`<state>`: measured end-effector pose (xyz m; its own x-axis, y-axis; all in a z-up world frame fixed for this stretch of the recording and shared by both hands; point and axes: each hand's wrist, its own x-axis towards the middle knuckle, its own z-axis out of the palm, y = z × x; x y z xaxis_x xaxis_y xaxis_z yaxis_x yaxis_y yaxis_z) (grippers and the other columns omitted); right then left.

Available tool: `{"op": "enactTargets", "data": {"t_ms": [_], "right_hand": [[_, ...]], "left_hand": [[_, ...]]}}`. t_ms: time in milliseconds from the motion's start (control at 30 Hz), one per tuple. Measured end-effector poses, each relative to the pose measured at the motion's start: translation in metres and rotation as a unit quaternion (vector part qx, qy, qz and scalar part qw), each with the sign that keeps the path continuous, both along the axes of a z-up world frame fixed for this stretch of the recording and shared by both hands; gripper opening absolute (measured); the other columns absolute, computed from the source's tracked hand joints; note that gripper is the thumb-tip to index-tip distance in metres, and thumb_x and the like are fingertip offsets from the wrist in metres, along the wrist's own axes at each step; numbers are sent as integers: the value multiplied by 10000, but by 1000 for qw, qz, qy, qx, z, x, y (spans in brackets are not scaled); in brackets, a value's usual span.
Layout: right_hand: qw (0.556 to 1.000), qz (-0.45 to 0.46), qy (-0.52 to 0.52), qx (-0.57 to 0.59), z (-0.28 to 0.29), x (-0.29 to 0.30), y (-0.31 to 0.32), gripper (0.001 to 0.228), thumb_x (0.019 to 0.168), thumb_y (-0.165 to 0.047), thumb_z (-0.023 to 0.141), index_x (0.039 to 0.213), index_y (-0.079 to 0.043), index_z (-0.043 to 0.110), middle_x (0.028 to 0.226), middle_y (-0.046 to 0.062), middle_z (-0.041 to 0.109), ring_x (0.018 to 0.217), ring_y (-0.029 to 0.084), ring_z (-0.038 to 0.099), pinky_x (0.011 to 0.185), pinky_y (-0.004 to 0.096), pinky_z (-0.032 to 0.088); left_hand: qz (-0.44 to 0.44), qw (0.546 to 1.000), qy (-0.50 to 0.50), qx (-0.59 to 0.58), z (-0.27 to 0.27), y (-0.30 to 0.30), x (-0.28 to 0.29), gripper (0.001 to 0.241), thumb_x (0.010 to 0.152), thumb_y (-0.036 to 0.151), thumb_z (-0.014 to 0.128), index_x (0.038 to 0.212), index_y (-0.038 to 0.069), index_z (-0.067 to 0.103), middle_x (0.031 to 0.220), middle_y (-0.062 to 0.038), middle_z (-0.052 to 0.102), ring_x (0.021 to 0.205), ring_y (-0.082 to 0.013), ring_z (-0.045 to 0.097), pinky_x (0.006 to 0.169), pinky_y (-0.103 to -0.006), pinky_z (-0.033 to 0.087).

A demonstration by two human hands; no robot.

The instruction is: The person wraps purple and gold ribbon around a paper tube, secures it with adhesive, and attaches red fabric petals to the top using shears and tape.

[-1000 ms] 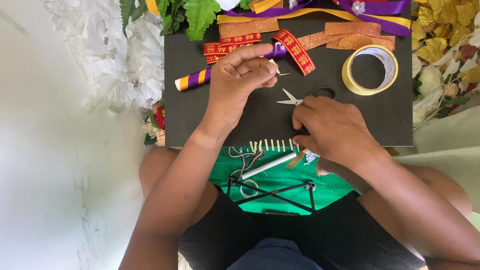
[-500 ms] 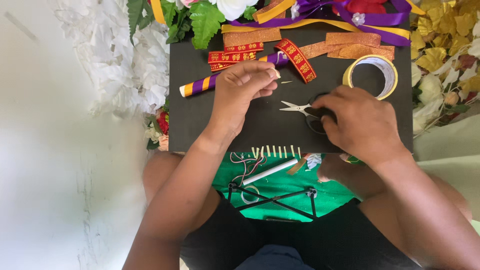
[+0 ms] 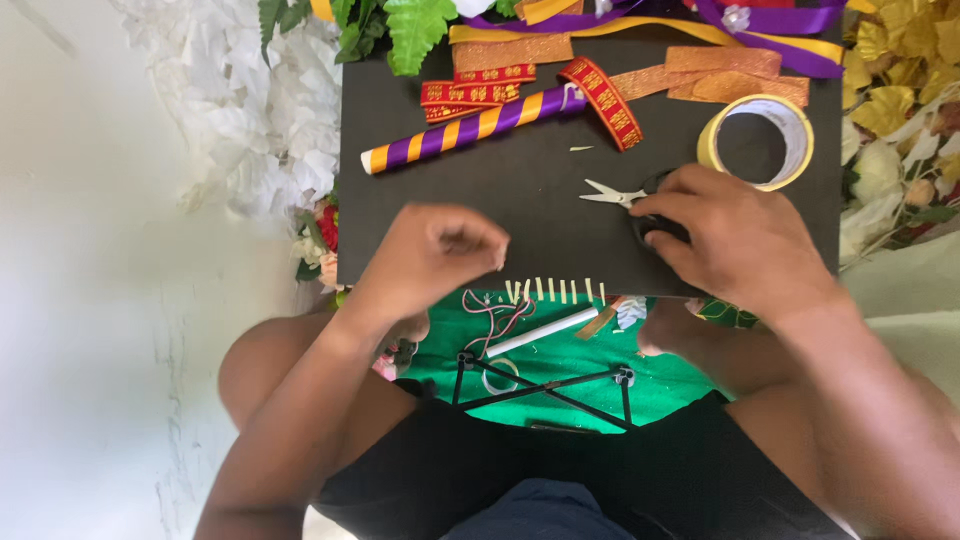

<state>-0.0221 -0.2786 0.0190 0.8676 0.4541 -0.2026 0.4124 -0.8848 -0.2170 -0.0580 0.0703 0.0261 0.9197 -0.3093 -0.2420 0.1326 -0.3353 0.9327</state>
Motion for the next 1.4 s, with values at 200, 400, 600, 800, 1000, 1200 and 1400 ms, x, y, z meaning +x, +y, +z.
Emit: {"op": "enactTargets", "data": {"t_ms": [200,400,600,800,1000,1200,1400], "right_hand": [[999,13,-27,17,-1,-3,-7,371,1034,-332,740,1400,-296,788,1393,-18,686,1202,269,743,695,573,650],[997,-24,-54,55,7,-8,-10,387,1039,-305,794,1427,-313,785,1439,-17,659,1098,262,763,653,564,631],[993,-12,-84,85,14,-7,-10,385,1052,-270,824,1436,-270,790,1420,12,666,831,274,726,675,547,599],[981,-8,-160,111,12,-5,-10,349,1080,-148,813,1417,-231,853,1369,33,707,1193,245,745,667,515,603],[919,-37,-215,327,10,22,3,247,1225,71,688,1452,118,774,1233,238,754,1017,328,679,870,426,527],[940,-108,-124,300,-22,77,35,411,1130,-124,710,1528,-20,721,1247,111,792,740,222,650,679,444,523],[948,-120,-128,267,-37,98,46,493,1048,-255,824,1497,-108,682,1138,-60,849,728,258,688,745,485,537]], "left_hand": [[25,997,8,71,-13,10,-35,81,939,103,871,919,180,882,980,33,841,843,-68,745,760,-241,551],[-1,976,-39,215,-25,6,-34,96,875,272,938,884,368,935,1065,56,714,952,-156,712,777,-380,542],[5,958,-58,282,-43,0,-36,97,901,315,921,888,410,937,1058,108,722,1029,-247,659,817,-453,533],[50,949,-83,300,-46,-5,-38,84,871,332,936,863,415,933,968,147,709,952,-200,677,792,-423,536],[43,947,-14,318,-30,-3,-24,263,790,409,982,1038,391,896,1001,92,724,919,-158,736,715,-433,520],[-1,960,52,276,-8,7,8,318,817,399,972,1107,307,877,872,113,721,766,-101,684,669,-358,433],[57,850,-431,297,-27,-21,65,429,936,314,940,1289,130,780,1232,-117,710,1138,-401,654,884,-533,543]]}}
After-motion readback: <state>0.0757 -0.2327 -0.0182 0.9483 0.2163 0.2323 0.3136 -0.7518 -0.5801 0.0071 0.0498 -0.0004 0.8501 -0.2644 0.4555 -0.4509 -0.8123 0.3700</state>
